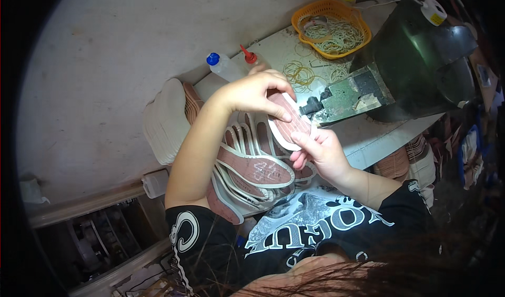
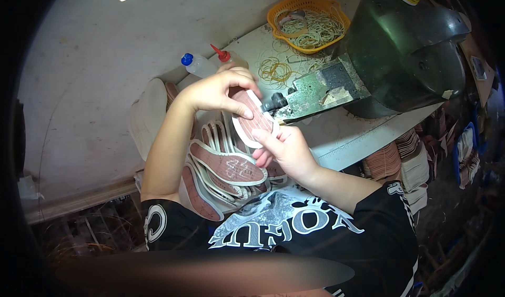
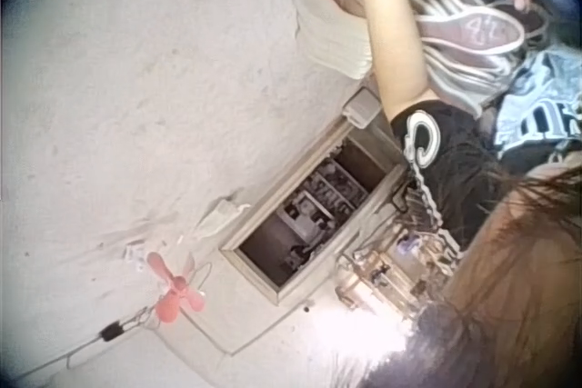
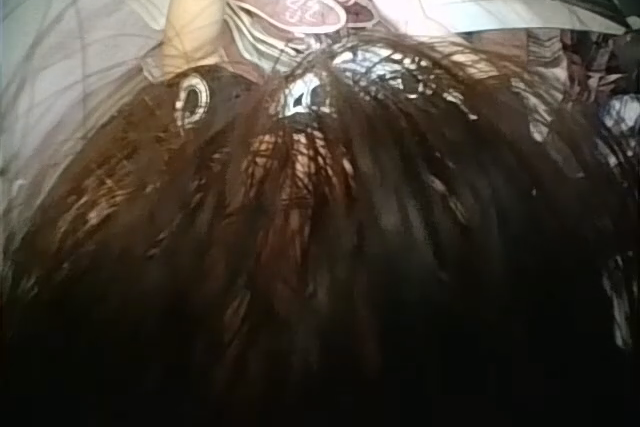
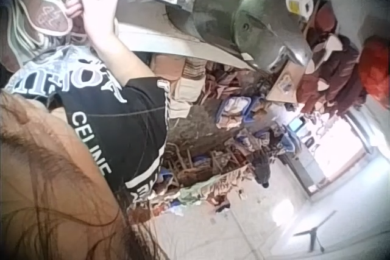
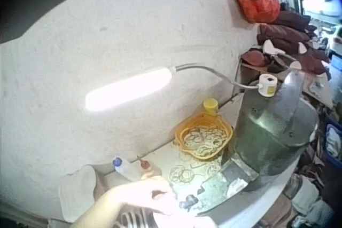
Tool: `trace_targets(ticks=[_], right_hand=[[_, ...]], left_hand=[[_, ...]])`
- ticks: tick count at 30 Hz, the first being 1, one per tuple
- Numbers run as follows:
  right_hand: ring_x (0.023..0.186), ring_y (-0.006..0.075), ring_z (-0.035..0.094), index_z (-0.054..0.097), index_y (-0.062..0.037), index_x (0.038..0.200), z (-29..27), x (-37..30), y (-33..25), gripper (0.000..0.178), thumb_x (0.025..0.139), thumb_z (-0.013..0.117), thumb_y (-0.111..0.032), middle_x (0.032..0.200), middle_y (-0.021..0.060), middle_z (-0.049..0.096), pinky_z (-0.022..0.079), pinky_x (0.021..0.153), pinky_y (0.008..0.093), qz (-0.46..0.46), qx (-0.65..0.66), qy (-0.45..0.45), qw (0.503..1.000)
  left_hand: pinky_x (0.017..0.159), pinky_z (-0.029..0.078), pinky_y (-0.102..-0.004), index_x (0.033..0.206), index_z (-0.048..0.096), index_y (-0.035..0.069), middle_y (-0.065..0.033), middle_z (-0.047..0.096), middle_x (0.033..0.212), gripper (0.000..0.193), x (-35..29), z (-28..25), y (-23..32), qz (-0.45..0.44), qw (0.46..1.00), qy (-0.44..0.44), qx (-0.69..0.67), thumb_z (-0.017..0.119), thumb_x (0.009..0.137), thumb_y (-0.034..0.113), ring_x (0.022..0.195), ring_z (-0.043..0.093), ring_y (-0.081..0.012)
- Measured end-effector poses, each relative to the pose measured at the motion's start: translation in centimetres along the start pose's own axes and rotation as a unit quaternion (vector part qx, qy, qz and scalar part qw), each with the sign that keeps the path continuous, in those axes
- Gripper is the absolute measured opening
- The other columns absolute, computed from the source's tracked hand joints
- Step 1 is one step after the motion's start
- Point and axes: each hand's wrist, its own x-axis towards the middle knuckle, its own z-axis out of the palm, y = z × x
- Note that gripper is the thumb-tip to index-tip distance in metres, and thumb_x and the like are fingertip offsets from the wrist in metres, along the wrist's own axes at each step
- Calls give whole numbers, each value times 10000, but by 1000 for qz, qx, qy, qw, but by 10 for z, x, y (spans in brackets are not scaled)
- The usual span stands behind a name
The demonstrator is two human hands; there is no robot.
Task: The recorder is inspecting and organizing shoe insoles at a workstation, checking for defects and grouping them into stacks.
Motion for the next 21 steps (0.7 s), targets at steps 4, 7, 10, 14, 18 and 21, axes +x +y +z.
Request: trace_targets(ticks=[4,7,10,14,18,21], right_hand=[[654,178,683,633,80,999,-3,2,-4,390,938,606,-304,820,176,683,565,607,261,37,16,-15,999],[669,189,688,624,81,1025,0,4,-14,373,958,575,-283,825,176,684,578,623,265,66,12,-9,998],[703,200,694,615,92,1031,-5,3,-13,410,962,565,-309,856,190,681,582,649,272,61,2,-14,998],[710,192,695,613,83,1026,-10,3,-9,399,969,552,-307,874,175,683,582,653,264,37,12,-22,999],[717,176,692,619,63,1030,-8,1,-12,377,969,550,-303,884,149,686,576,647,255,31,17,-30,999],[727,171,687,625,46,1025,-9,2,-15,367,962,561,-310,902,132,684,573,653,256,36,11,-41,998]], left_hand=[[609,445,-297,905,672,55,-57,639,757,396,-7,-9,7,-124,988,-72,-65,781,726,390,694,599,-160],[617,448,-302,906,670,55,-59,630,721,381,-14,-8,18,-154,984,-66,-62,758,757,395,685,597,-167],[579,446,-290,924,656,32,-36,619,692,336,-23,4,29,-167,980,-43,-97,717,824,347,630,577,-140],[550,437,-272,920,638,-8,-11,593,688,310,-34,19,45,-239,951,-28,-195,672,884,298,599,520,-91],[573,450,-307,898,655,-23,-63,620,691,373,-44,43,51,-264,945,32,-193,657,880,349,603,530,-116],[560,453,-318,871,680,-30,-88,640,667,412,-49,64,49,-293,928,85,-216,647,881,381,580,543,-130]])
